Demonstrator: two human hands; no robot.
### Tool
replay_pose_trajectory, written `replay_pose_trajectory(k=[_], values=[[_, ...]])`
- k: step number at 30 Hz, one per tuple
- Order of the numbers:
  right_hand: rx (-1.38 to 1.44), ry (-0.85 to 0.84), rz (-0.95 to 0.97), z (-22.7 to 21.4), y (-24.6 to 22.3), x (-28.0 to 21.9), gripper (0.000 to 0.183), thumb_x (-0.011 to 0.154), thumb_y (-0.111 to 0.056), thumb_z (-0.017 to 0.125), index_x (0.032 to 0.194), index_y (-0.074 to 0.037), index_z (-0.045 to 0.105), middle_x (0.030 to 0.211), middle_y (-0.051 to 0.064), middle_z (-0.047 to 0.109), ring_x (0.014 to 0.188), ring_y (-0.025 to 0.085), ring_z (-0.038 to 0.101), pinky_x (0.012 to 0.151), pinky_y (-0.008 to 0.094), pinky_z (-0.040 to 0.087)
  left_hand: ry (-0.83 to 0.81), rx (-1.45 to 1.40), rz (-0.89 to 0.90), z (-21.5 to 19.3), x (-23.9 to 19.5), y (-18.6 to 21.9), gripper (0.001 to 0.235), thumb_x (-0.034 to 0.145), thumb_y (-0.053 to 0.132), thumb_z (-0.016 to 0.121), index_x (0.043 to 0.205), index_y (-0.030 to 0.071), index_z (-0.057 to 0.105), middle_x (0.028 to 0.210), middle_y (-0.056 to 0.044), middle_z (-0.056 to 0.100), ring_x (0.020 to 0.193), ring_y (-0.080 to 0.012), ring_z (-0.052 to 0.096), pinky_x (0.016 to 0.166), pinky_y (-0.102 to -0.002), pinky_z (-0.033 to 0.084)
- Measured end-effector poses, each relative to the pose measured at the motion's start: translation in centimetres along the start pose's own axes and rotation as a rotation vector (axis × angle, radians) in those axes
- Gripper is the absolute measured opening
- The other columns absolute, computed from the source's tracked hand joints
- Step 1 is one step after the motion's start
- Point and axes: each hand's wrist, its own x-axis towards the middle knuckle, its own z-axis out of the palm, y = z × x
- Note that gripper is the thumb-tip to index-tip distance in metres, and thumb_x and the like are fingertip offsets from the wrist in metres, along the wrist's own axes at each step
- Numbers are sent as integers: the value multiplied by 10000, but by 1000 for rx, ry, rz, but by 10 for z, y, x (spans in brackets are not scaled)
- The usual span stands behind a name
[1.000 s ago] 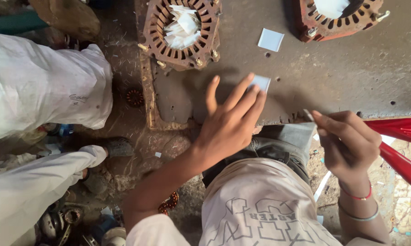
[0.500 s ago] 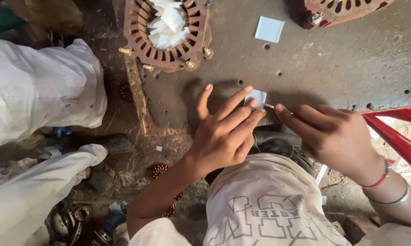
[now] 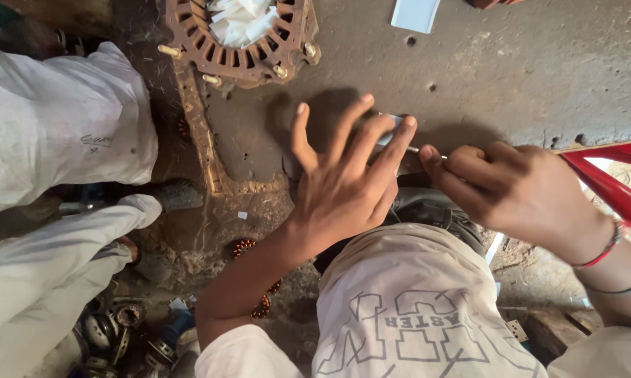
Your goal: The person inserts small white insulating papers into the slots of a motor stator using a small tool to push them into place.
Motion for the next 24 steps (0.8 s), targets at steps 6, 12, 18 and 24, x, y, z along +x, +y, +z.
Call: replay_pose_trajectory(k=[6,12,18,24], values=[[79,92,-76,16,3,-16,491,822,-208,730,1305,-116,734,779,-25,565,563,94,535,487,266,498,-44,27,26,-6,13,0,340,993,232,713,1301,87,705,1365,-79,596,1449,-279,425,1169,-659,141],[240,265,58,4,-25,-37,498,749,7,766,1236,-99,760,847,46,624,578,113,558,499,317,486,25,-52,-22,-14,6,-13,164,977,166,785,1137,170,752,1323,-33,612,1423,-231,483,1234,-577,176],[305,275,414,-10,-26,-24,552,742,137,647,1242,-68,762,964,81,654,623,177,589,516,352,473,56,-89,57,-4,-2,-19,216,982,144,733,1193,173,768,1195,7,683,1386,-217,549,1233,-592,132],[330,203,427,0,-25,-3,636,727,100,660,1332,-84,729,873,47,602,596,177,565,522,351,485,111,75,248,-7,-10,-17,310,1042,233,656,1327,138,735,1177,-74,704,1401,-227,547,1190,-648,90]])
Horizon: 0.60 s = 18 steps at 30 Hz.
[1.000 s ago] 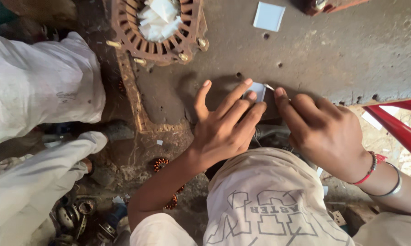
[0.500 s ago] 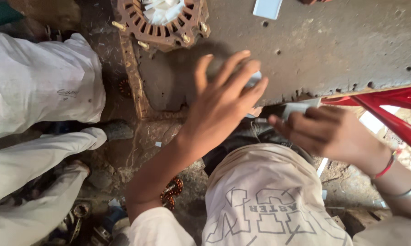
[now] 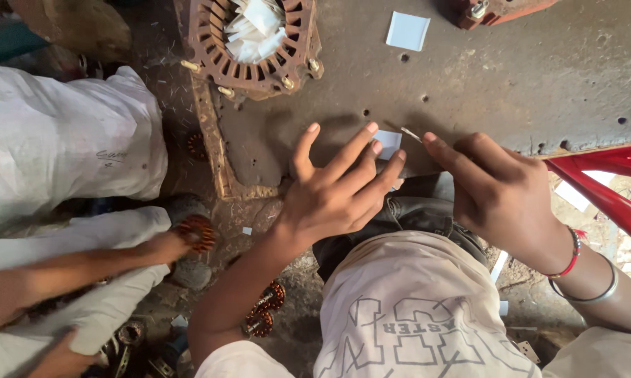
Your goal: The person inserts small white insulating papers into the slots of a motor stator using a small tool to push them into place.
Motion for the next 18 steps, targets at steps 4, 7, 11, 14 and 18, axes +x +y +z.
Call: replay_pose_trajectory(k=[4,7,11,14,18], values=[[-145,-20,-257,-2,6,6,700,589,-22,664,1287,-57,712,864,14,622,690,170,621,512,305,520,-28,-63,-52,-4,1,-2,291,1001,175,644,1264,94,740,1152,-54,710,1411,-222,569,1192,-679,118],[-148,-210,-210,-5,7,9,732,639,-60,722,1370,-77,730,813,-3,595,672,166,592,477,332,499,-36,-113,-70,-6,2,-5,299,971,164,643,1242,83,741,1143,-50,713,1396,-213,579,1188,-682,132],[-270,-34,-224,0,-2,14,615,665,-11,686,1278,-42,715,835,0,585,791,163,674,508,289,521,-38,-81,-71,-2,-1,-4,282,996,165,649,1257,90,726,1157,-40,703,1372,-200,607,1190,-666,156],[-327,-66,-282,2,1,16,526,746,-37,712,1272,-36,723,817,-8,580,738,141,644,475,262,498,-77,41,-54,3,1,2,424,1042,150,628,1446,35,686,1232,-62,675,1373,-193,594,1208,-640,151],[-265,-214,-453,-4,22,13,462,787,-89,737,1247,-46,737,773,-15,582,587,127,558,437,275,490,-177,-78,-168,-4,6,3,458,1021,228,644,1442,48,638,1257,-73,665,1341,-254,571,1167,-684,115]])
